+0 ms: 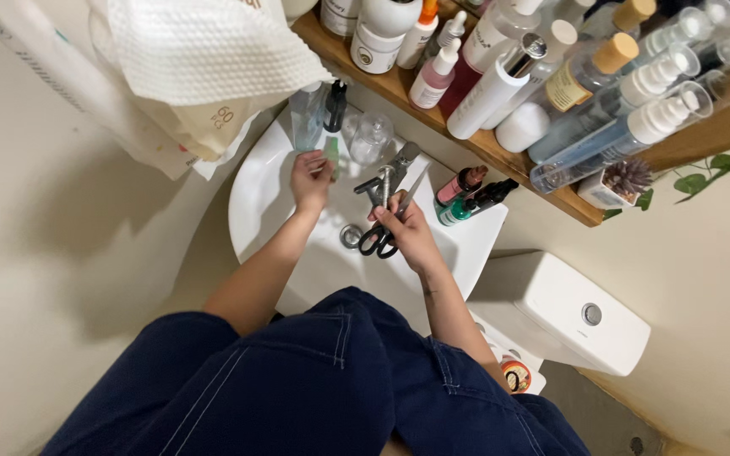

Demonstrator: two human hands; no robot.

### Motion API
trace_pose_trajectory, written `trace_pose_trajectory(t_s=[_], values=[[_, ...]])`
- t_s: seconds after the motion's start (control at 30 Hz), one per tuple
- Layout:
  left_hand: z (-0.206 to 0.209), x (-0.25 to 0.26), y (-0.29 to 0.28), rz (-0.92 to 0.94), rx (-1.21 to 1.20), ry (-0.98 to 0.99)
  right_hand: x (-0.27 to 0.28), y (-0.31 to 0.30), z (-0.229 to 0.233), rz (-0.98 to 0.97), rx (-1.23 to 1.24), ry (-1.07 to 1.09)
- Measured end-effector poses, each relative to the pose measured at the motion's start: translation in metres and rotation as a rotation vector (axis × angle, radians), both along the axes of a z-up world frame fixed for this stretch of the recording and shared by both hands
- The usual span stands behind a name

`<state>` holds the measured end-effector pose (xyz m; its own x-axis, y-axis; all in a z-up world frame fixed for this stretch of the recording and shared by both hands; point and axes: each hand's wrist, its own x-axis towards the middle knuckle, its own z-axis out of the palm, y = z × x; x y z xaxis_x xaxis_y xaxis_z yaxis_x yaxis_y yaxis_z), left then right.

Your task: The person organizes various bathroom items by picking them up from the toilet lid and placing them on a wooden shelf above the sink. Items handled include bottles, a small potted plant, scissors, and packets.

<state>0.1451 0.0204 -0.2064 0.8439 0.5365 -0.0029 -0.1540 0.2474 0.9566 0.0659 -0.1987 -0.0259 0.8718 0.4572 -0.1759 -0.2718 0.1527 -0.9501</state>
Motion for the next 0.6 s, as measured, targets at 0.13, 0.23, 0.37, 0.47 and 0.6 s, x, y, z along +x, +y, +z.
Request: trace_pose_trajectory(t_s=[0.13, 0.23, 0.37, 0.47, 0.6], values=[[0.002, 0.014, -0.009, -0.001, 0.150, 0.123, 0.005, -0.010, 0.001, -0.028, 0.017, 0.006], [0.012, 0.016, -0.013, -0.008, 0.329, 0.078, 0.008, -0.019, -0.004, -0.068, 0.014, -0.020], [0.031, 0.019, -0.011, -0.003, 0.589, -0.038, 0.010, -0.024, -0.009, -0.089, 0.065, -0.027], [0.046, 0.012, -0.010, -0.066, 0.689, 0.068, 0.007, -0.022, -0.008, -0.103, 0.022, 0.037], [0.063, 0.009, -0.015, -0.069, 0.799, -0.049, 0.007, -0.018, -0.005, -0.092, 0.007, -0.033]])
